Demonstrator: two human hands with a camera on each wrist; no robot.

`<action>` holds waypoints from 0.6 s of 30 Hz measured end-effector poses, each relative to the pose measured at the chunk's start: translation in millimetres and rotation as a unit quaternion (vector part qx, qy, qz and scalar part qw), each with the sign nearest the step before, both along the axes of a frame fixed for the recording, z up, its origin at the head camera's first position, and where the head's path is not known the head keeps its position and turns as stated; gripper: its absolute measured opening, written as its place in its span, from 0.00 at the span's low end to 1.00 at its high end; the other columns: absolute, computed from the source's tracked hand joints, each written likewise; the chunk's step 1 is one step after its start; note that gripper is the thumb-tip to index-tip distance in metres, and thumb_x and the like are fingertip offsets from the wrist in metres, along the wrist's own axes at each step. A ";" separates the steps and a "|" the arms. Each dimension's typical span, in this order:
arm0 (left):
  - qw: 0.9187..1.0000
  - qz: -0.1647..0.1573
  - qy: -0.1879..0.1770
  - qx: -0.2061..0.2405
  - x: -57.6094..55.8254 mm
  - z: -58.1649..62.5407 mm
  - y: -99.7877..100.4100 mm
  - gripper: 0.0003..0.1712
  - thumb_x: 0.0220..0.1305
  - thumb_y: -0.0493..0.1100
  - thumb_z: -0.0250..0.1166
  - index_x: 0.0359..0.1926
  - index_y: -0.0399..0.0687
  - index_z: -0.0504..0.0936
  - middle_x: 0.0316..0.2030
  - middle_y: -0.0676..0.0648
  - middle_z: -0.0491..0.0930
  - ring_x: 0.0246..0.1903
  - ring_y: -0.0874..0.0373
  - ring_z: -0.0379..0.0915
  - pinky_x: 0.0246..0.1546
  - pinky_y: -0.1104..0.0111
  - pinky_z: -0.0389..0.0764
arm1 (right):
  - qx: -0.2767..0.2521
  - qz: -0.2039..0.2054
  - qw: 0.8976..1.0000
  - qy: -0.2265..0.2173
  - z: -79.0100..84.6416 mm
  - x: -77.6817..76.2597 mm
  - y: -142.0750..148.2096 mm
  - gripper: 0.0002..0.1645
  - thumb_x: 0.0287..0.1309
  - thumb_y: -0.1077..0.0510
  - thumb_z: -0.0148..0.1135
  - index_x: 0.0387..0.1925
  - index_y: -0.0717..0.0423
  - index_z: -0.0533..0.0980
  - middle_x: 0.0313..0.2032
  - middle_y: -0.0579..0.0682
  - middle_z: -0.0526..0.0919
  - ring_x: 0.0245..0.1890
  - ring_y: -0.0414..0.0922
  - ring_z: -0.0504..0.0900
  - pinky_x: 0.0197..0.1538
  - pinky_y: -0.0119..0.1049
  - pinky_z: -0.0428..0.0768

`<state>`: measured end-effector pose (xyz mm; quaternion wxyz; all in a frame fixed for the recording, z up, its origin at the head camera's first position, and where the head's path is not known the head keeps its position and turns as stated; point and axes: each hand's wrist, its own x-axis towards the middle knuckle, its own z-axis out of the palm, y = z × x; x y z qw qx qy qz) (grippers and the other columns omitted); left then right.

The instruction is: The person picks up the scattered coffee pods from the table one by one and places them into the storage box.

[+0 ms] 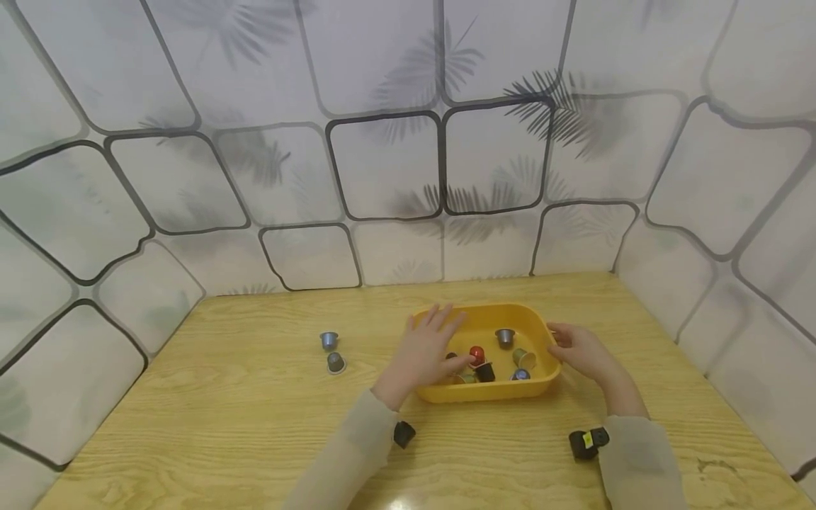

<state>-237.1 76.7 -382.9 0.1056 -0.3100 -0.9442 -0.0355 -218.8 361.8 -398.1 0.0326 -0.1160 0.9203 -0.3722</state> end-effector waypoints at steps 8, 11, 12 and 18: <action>1.000 0.020 0.005 0.019 -2.7 0.1 -17.4 0.40 0.56 0.71 0.43 0.66 0.60 0.56 0.65 0.49 0.51 0.63 0.51 0.45 0.56 0.46 0.52 | 0.004 -0.001 1.000 -0.002 -0.2 -0.2 -0.9 0.32 0.60 0.59 0.51 0.58 0.79 0.55 0.53 0.76 0.61 0.51 0.67 0.64 0.48 0.53 0.69; 0.999 0.025 -0.003 0.031 -3.0 1.0 -24.7 0.39 0.56 0.70 0.45 0.65 0.58 0.58 0.65 0.48 0.52 0.63 0.51 0.46 0.56 0.45 0.52 | 0.006 -0.002 1.000 -0.003 -0.5 -0.4 -0.8 0.33 0.60 0.59 0.51 0.58 0.79 0.55 0.53 0.76 0.61 0.51 0.67 0.64 0.48 0.53 0.69; 0.999 0.027 -0.005 0.034 -3.3 0.9 -27.0 0.39 0.56 0.69 0.46 0.65 0.58 0.59 0.64 0.48 0.53 0.63 0.50 0.46 0.56 0.45 0.52 | 0.007 -0.002 1.000 -0.003 -0.6 -0.3 -0.7 0.33 0.61 0.59 0.51 0.58 0.79 0.55 0.53 0.76 0.61 0.51 0.67 0.64 0.47 0.53 0.70; 0.998 0.041 -0.001 0.046 -5.9 -1.1 -41.2 0.37 0.57 0.68 0.48 0.63 0.56 0.62 0.63 0.47 0.56 0.62 0.51 0.48 0.56 0.46 0.53 | 0.003 0.002 1.000 -0.001 -1.4 -0.1 0.7 0.33 0.61 0.59 0.51 0.58 0.79 0.54 0.54 0.76 0.61 0.51 0.68 0.64 0.47 0.53 0.70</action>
